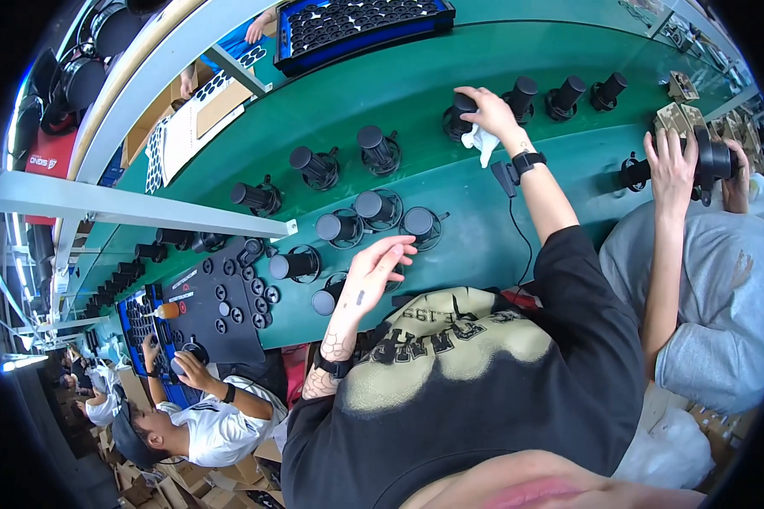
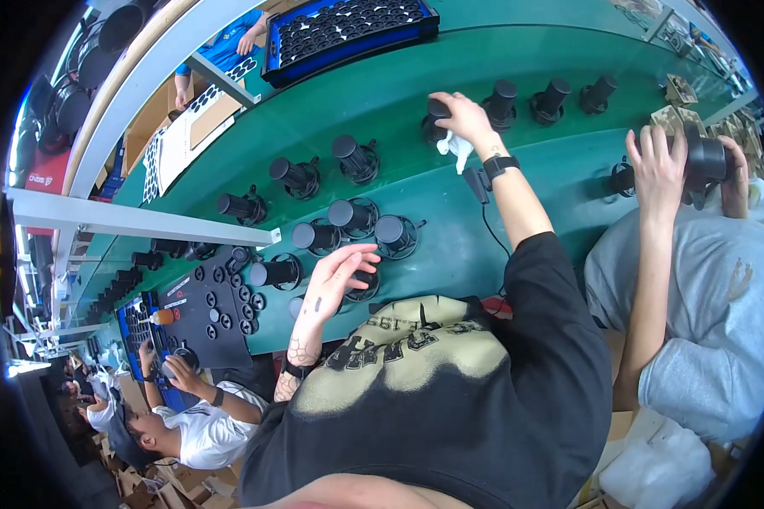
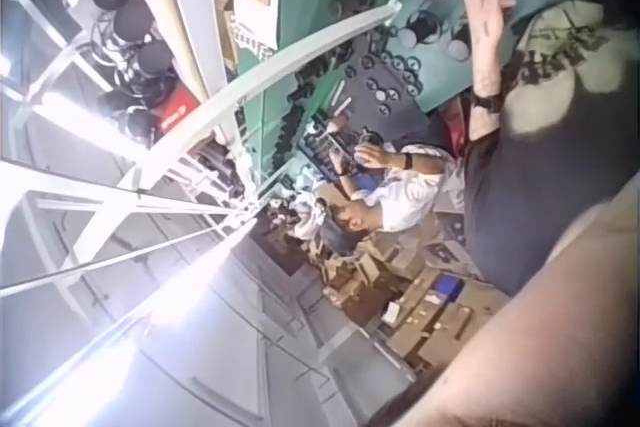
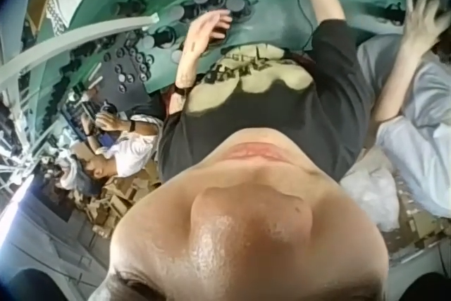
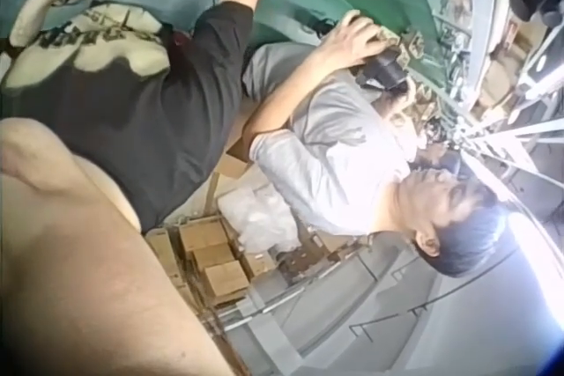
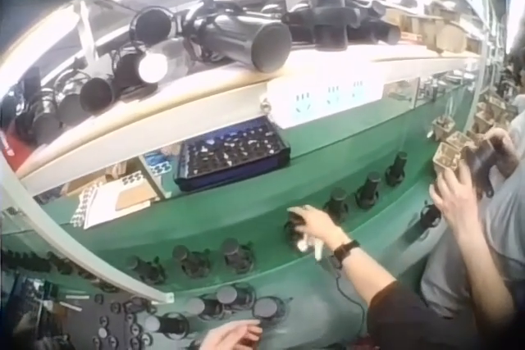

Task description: The person picks up a microphone, wipes it and its stand with a cloth, and turns it over to wipe the bottom before setting it down. They repeat this process, picking up and wiping three more microphones in sequence.

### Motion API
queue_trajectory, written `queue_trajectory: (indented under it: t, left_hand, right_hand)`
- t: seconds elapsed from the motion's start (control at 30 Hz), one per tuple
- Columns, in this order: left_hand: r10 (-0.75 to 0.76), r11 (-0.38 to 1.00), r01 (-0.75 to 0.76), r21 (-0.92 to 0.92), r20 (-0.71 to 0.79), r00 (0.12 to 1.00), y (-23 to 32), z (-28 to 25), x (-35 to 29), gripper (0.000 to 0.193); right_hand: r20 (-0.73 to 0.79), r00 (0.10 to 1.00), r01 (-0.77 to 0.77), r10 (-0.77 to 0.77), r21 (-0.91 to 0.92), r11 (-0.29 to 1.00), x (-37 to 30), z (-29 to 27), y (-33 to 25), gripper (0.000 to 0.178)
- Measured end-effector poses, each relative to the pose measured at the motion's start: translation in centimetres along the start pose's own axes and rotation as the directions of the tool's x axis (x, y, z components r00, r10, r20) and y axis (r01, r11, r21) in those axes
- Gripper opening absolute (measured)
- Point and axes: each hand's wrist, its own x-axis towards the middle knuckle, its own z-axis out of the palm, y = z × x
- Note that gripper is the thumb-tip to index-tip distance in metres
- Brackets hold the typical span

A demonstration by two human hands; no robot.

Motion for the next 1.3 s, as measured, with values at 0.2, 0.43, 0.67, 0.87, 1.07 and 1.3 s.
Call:
queue_trajectory:
  t: [0.2,0.43,0.67,0.87,1.07,1.3]
  left_hand:
    - [-0.007,0.999,0.002,-0.039,-0.132,0.991,1.1,-1.6,-0.9,0.043]
    - [0.036,0.677,0.335,-0.655,0.484,0.875,5.1,1.0,1.2,0.066]
    - [0.191,0.588,0.471,-0.658,0.678,0.709,8.0,2.5,-2.2,0.071]
    - [0.264,0.667,0.4,-0.629,0.701,0.663,9.3,2.9,-4.3,0.066]
    - [0.29,0.756,0.284,-0.59,0.69,0.663,10.0,2.9,-5.4,0.062]
    - [0.198,0.799,0.223,-0.558,0.595,0.779,8.1,2.4,-5.6,0.061]
  right_hand:
    - [-0.138,0.917,-0.324,0.374,0.289,0.901,-3.4,-8.1,-6.4,0.041]
    - [0.208,0.946,-0.284,0.247,0.901,0.329,-7.3,-10.6,-12.5,0.042]
    - [0.506,0.846,-0.45,0.169,0.847,-0.282,-11.1,-10.2,-17.2,0.033]
    - [0.331,0.931,-0.288,0.154,0.925,-0.248,-14.8,-9.2,-22.1,0.033]
    - [0.24,0.911,-0.22,0.336,0.971,-0.097,-15.0,-7.4,-21.2,0.041]
    - [0.24,0.97,-0.243,-0.047,0.926,-0.289,-11.8,-11.6,-18.4,0.058]
